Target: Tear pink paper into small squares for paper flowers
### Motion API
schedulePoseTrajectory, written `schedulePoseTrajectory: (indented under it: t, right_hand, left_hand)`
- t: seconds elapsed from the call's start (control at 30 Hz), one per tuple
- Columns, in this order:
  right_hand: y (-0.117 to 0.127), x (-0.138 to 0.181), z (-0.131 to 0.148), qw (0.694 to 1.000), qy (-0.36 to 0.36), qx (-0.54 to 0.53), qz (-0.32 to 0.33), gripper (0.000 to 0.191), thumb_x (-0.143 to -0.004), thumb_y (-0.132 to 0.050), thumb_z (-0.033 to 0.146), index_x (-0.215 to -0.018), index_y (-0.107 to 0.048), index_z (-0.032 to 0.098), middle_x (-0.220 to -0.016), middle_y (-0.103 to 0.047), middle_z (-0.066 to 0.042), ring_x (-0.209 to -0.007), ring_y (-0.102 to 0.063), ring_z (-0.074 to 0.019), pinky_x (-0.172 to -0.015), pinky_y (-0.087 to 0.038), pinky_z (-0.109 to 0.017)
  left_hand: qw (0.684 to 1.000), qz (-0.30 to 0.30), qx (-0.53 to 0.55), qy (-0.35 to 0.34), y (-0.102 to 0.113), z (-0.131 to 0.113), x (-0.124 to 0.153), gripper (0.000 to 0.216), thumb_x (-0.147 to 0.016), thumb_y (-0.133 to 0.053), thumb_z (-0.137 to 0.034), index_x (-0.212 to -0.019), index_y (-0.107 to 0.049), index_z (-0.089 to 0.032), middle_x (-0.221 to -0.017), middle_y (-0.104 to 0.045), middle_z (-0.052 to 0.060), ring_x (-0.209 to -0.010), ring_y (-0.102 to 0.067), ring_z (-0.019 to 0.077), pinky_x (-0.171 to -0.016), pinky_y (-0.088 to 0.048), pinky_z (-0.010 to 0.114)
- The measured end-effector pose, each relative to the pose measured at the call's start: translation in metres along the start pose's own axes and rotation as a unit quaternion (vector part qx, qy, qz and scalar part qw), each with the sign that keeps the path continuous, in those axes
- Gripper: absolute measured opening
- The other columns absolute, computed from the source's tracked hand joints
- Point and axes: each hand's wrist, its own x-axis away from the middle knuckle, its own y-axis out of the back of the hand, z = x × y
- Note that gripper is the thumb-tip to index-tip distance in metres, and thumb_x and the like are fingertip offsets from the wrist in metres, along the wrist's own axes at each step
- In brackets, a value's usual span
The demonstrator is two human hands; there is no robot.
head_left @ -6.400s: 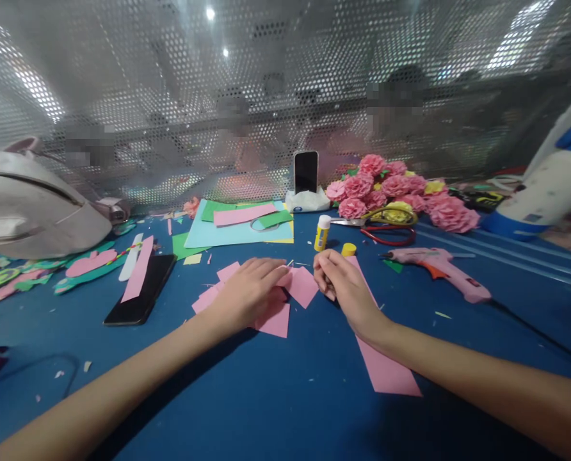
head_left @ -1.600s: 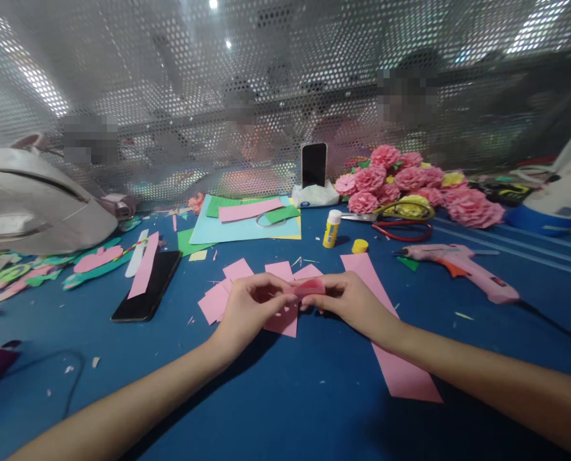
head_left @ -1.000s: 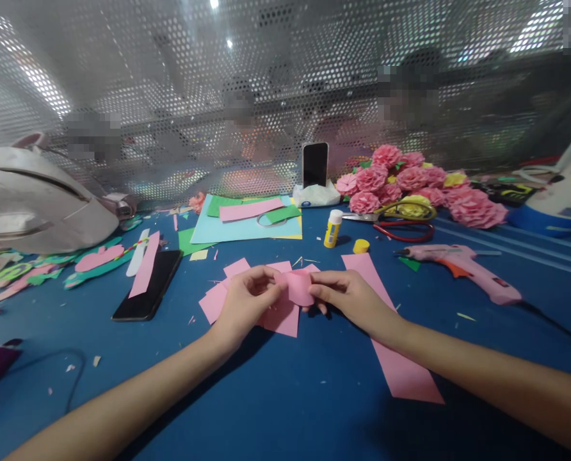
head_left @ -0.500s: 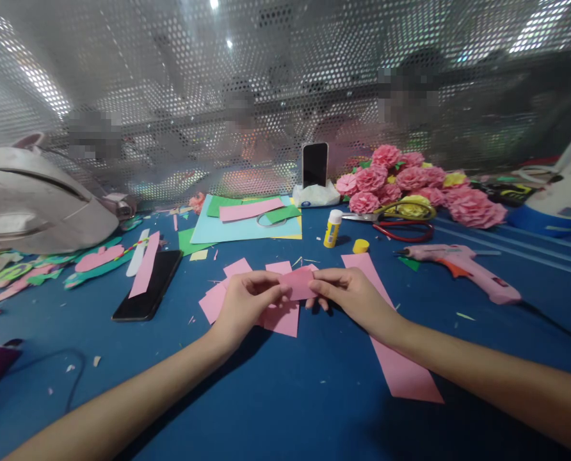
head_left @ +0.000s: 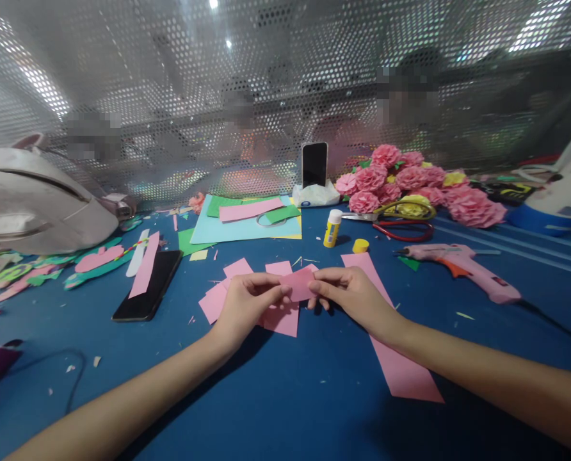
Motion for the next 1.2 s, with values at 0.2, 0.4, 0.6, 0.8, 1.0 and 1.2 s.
schedulePoseTrajectory:
  t: [0.2, 0.4, 0.6, 0.8, 1.0, 1.2]
  right_hand:
    - [0.0, 0.0, 0.0, 1.0, -0.001, 0.011, -0.028, 0.032, -0.082, -0.065, 0.044, -0.068, -0.066, 0.015, -0.059, -0.066, -0.003, -0.047, -0.048, -0.009, -0.046, -0.036, -0.023]
    - [-0.003, 0.003, 0.002, 0.997, 0.019, 0.023, -0.067, 0.025, -0.081, -0.067, 0.036, -0.067, -0.06, 0.016, -0.055, -0.054, 0.004, -0.048, -0.053, -0.0084, -0.05, -0.041, -0.022]
    - [-0.004, 0.004, 0.004, 0.999, 0.034, 0.028, -0.024, 0.029, -0.088, -0.058, 0.037, -0.069, -0.049, 0.018, -0.062, -0.049, 0.004, -0.057, -0.056, -0.0101, -0.056, -0.042, -0.023]
    - [-0.005, 0.002, -0.003, 0.994, 0.031, 0.103, 0.021, 0.042, -0.083, -0.063, 0.043, -0.057, -0.041, 0.018, -0.054, -0.038, 0.006, -0.05, -0.036, -0.0084, -0.047, -0.026, -0.023]
    - [-0.004, 0.003, -0.006, 0.991, 0.028, 0.124, 0.028, 0.047, -0.085, -0.059, 0.05, -0.054, -0.045, 0.017, -0.051, -0.041, 0.005, -0.05, -0.037, -0.0091, -0.048, -0.026, -0.024]
    - [-0.006, 0.007, 0.0, 0.99, 0.029, 0.14, 0.003, 0.051, -0.092, -0.049, 0.049, -0.052, -0.049, 0.017, -0.043, -0.05, 0.002, -0.044, -0.046, -0.0094, -0.049, -0.033, -0.023]
  left_hand:
    - [1.0, -0.004, -0.031, -0.005, -0.001, -0.005, 0.001, 0.016, -0.078, -0.069, -0.027, -0.067, -0.073, -0.015, -0.061, -0.069, 0.003, -0.056, -0.062, 0.0119, -0.056, -0.049, 0.022]
    - [0.999, -0.013, -0.04, 0.02, -0.003, -0.01, 0.001, 0.021, -0.077, -0.071, -0.032, -0.064, -0.071, -0.016, -0.059, -0.07, 0.003, -0.051, -0.059, 0.0102, -0.048, -0.043, 0.019]
    - [0.998, -0.007, -0.034, 0.061, -0.001, -0.009, 0.001, 0.02, -0.074, -0.072, -0.032, -0.064, -0.069, -0.015, -0.055, -0.067, 0.002, -0.044, -0.053, 0.0085, -0.04, -0.036, 0.017]
    - [0.997, 0.024, -0.071, 0.007, -0.002, -0.006, 0.001, 0.014, -0.074, -0.069, -0.025, -0.065, -0.068, -0.015, -0.058, -0.066, 0.002, -0.051, -0.056, 0.0098, -0.049, -0.041, 0.019]
    - [0.996, 0.043, -0.075, 0.015, -0.001, -0.007, 0.0, 0.017, -0.076, -0.067, -0.028, -0.065, -0.065, -0.015, -0.057, -0.061, 0.0, -0.049, -0.053, 0.0093, -0.045, -0.037, 0.019]
    - [0.998, 0.027, -0.052, -0.007, -0.001, -0.009, 0.001, 0.019, -0.075, -0.07, -0.03, -0.066, -0.065, -0.014, -0.057, -0.06, -0.001, -0.051, -0.052, 0.0086, -0.05, -0.038, 0.019]
